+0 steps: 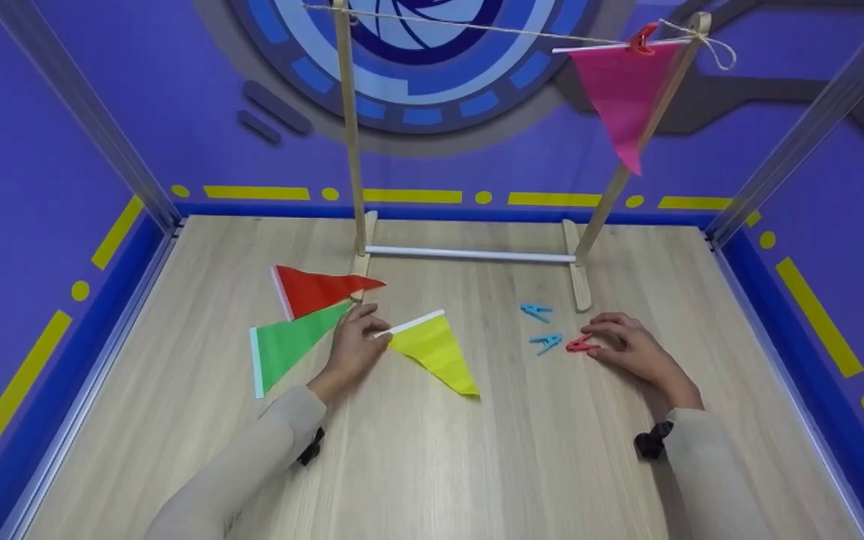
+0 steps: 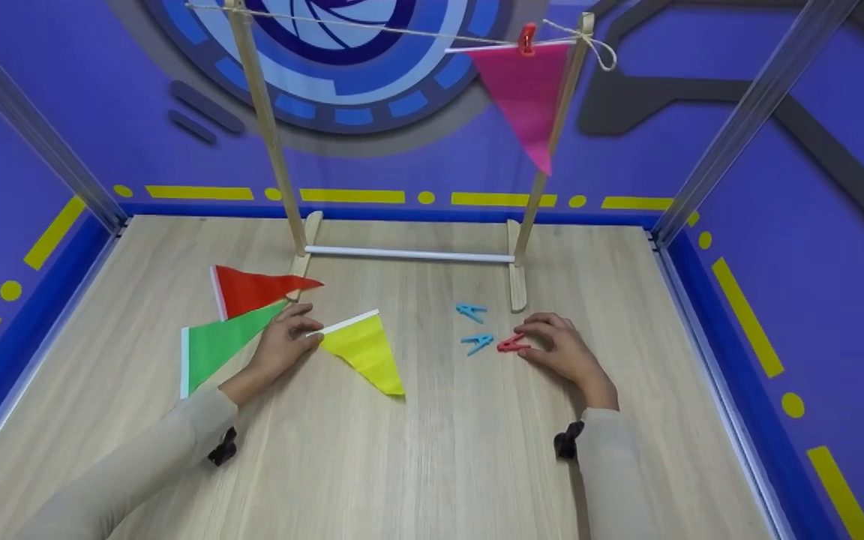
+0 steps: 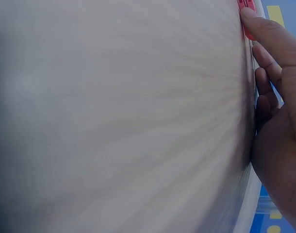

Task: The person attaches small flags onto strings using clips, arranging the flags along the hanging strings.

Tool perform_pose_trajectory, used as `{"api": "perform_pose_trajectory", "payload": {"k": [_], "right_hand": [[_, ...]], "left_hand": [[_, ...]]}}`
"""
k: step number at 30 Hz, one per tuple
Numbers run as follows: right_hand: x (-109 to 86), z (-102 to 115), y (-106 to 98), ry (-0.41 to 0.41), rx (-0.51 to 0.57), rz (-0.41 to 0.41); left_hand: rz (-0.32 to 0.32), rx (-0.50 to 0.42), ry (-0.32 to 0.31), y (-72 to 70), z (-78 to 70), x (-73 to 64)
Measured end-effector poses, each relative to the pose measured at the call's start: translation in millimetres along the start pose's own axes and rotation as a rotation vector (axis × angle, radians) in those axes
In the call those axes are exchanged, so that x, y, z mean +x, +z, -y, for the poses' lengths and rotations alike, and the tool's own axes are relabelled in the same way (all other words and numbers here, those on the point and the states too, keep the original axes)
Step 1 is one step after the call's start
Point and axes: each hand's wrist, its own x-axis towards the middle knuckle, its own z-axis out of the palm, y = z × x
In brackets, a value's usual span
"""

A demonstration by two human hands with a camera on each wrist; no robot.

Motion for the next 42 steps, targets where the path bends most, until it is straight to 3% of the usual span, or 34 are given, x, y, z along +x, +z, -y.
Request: {"api": "perform_pose_trajectory", "payload": {"k": [3,10,13,19,26,42], "right_hand": [[-0.5,0.5,0.1,0.013,0.015,0.004],[-1.5,2.4,-0.4,0.047,0.051,-0.003],[-1.3,3.1,-0.3,0.057,0.056,0.006],[0.0,3.3,-2.2,0.078,0.038,0.010],[-1.5,2.9,-1.1,0.066,0.052,0.005],[-0.8,1.8,-2.1,0.048,0.037,0.010]], "left_hand": [[-0.005,-0.026,-0.017,1.4,-2.3,-3.6],[-0.020,-0.004,0.075,3.8,-6.1,-3.1],[0.001,-0.003,0.082,2.7,-3.8,-4.2],[0.047,-0.106,0.114,-3.3,2.4,-4.3],[0.078,-0.208,0.037,-6.2,3.7,-2.7],[0.048,-0.190,0.006,-4.3,-2.3,0.1]]}}
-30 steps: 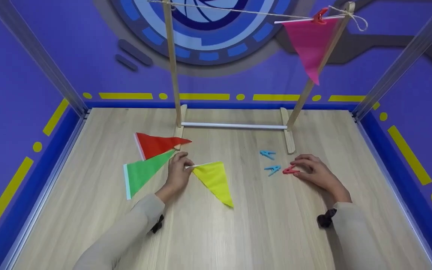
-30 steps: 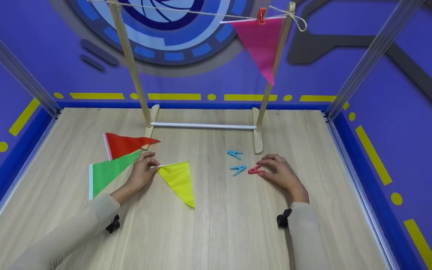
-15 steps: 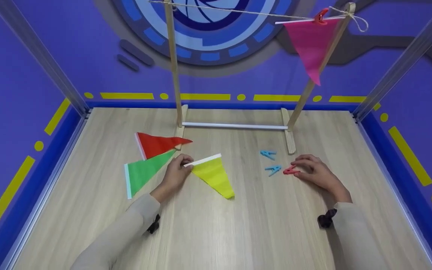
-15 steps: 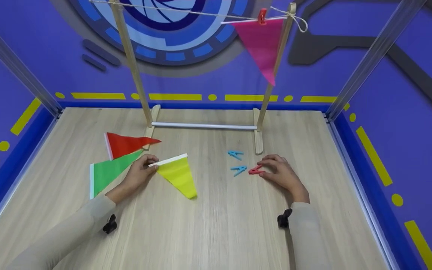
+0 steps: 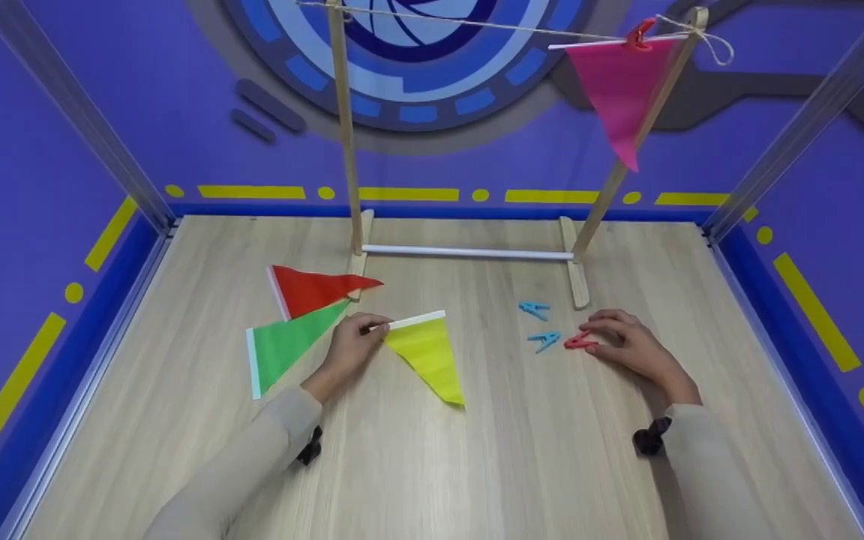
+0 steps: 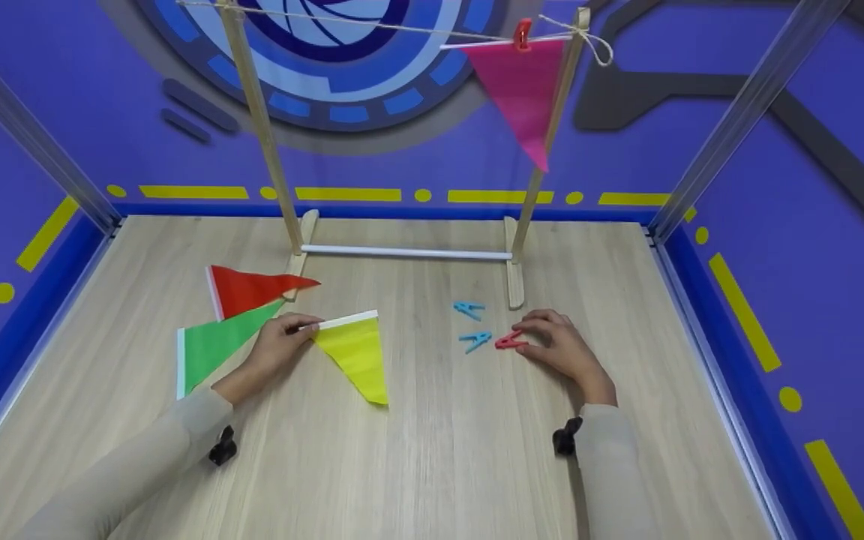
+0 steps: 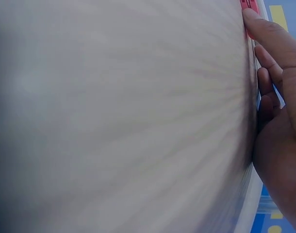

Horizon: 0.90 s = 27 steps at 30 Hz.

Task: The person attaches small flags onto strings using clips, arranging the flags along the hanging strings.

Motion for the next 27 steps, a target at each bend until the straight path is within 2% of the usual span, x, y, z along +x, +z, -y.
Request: {"api": "perform_pose_trajectory", "payload": {"k": [5,9,14,16,21,24,27], "right_hand": [[-1.0,-0.3,-0.1,0.004,-0.009,0.003],[-0.9,-0.4,0.2,0.004,-0.013,0.011],[0.3,0.0,0.3,-0.017,-0.017,0.017],[0.9,0.4,0.3,-0.026,-0.018,0.021],[1.3,0.7,-0.3,-0.035,-0.017,0.021],[0.8,0.5,-0.5,-0.037,-0.010,0.020],[0.3,0.7,-0.2,-0.033,0.008,0.021]], "left_hand": [[0.022,-0.004,-0.019,1.7,-0.6,1.8],[0.043,0.025,-0.010,2.8,-1.7,5.0],[0.013,0.107,0.015,4.3,-2.3,10.7],[0.007,0.105,0.008,4.3,-2.3,10.9],[0.021,0.029,-0.010,4.6,-3.7,8.9],[0.017,-0.032,0.015,5.5,-6.7,9.6],[0.043,-0.182,0.017,6.9,-10.2,10.2]]}}
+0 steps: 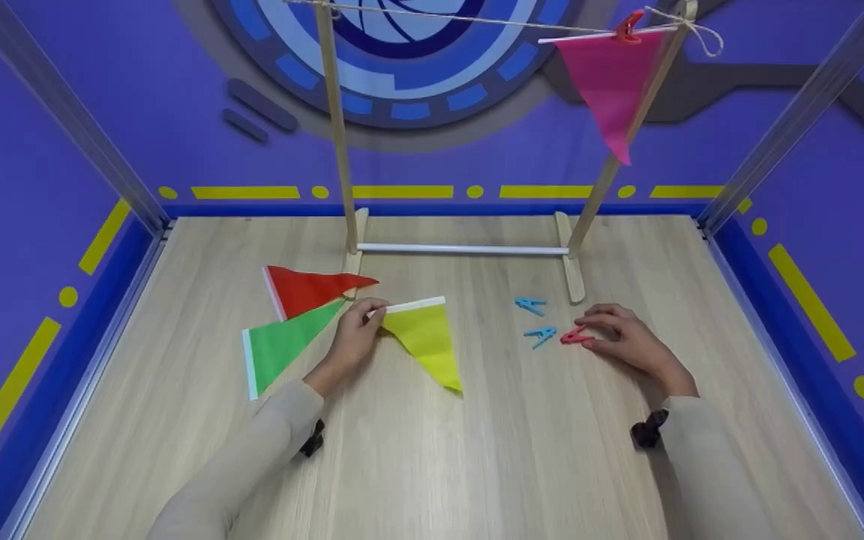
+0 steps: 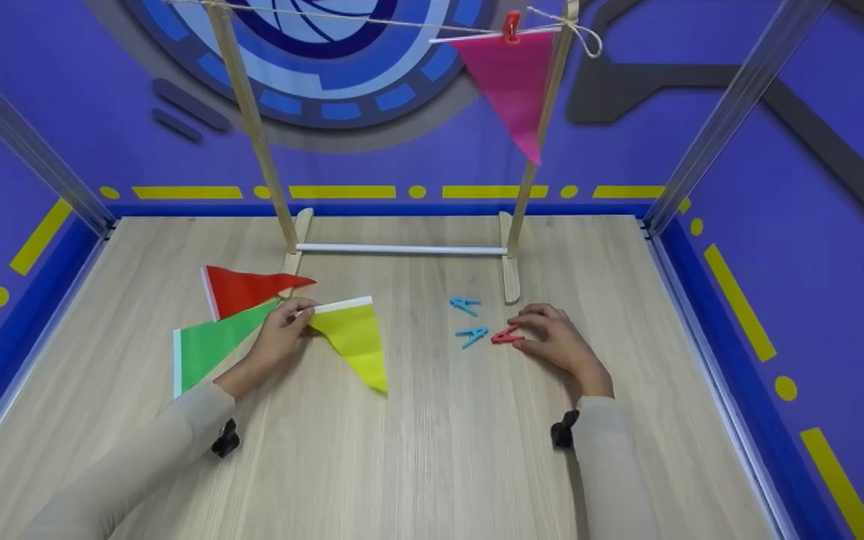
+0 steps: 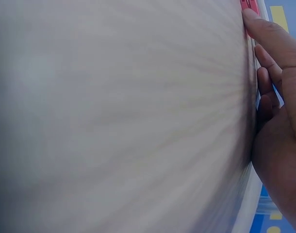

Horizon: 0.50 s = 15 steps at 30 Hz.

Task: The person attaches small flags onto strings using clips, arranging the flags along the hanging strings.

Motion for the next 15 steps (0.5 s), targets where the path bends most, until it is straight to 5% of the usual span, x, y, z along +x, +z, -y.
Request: {"api": "perform_pose_trajectory", "payload": {"k": [5,15], "right_hand": [[0.1,0.1,0.0,-0.002,0.000,-0.002],[-1.6,2.5,0.0,0.006,-0.009,-0.009]], "left_hand": [[0.033,-0.184,-0.036,4.6,-0.8,1.5],[0.008,-0.068,-0.105,10.4,0.1,4.6]]}}
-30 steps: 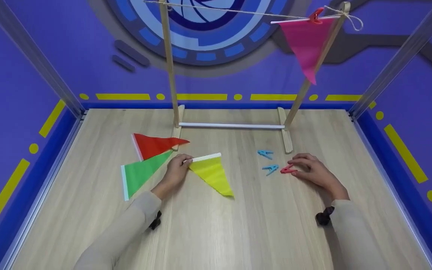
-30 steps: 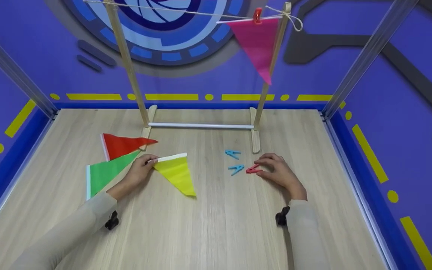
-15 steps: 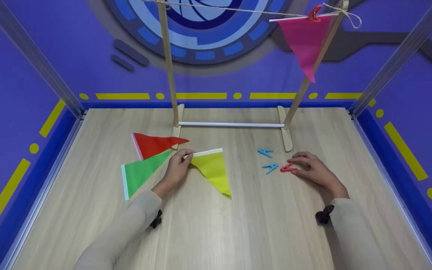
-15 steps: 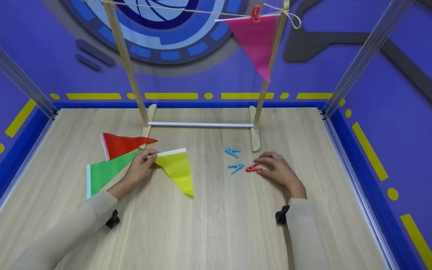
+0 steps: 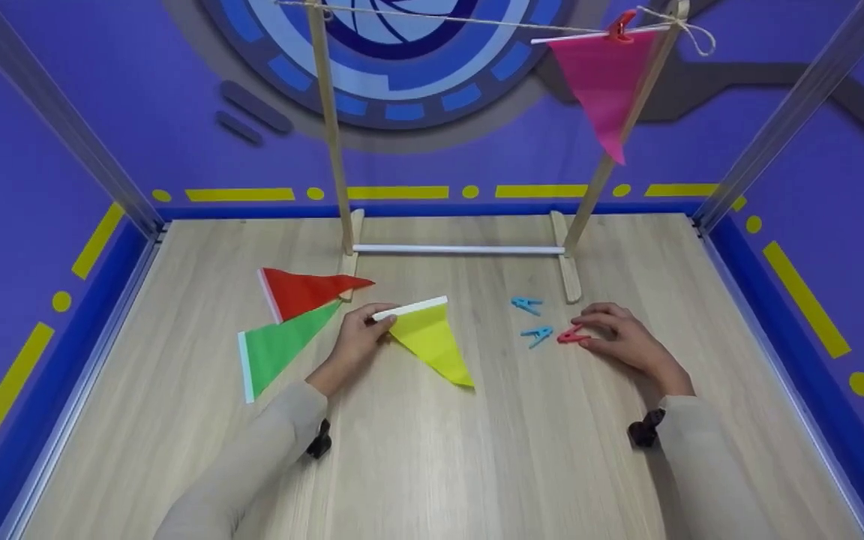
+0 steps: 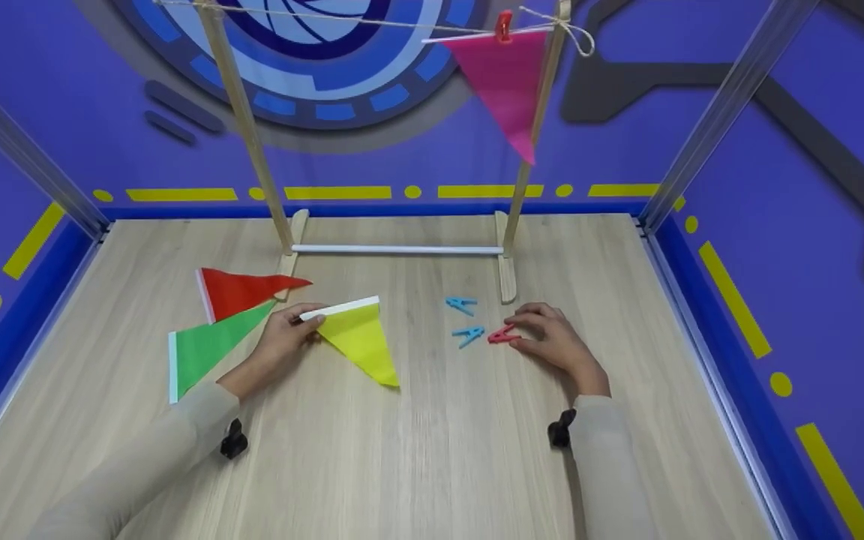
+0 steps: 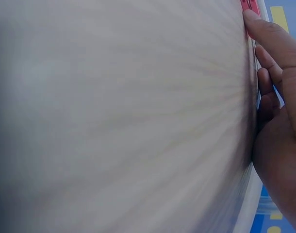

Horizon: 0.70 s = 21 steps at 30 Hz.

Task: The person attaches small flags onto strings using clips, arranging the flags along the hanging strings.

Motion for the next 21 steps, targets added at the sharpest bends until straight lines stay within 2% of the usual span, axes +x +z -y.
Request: {"api": "perform_pose_trajectory", "payload": {"k": [7,11,21], "right_hand": [[0.1,0.3,-0.4,-0.002,0.005,-0.003],[0.2,-0.7,0.3,-0.002,0.008,-0.005],[0.2,-4.0,2.2,-0.005,0.013,-0.017]], "left_hand": [[0.022,-0.014,-0.009,-1.3,-1.0,0.9],[0.041,-0.042,0.021,-1.7,1.6,0.7],[0.094,0.041,0.087,0.9,-2.0,-1.9]]}}
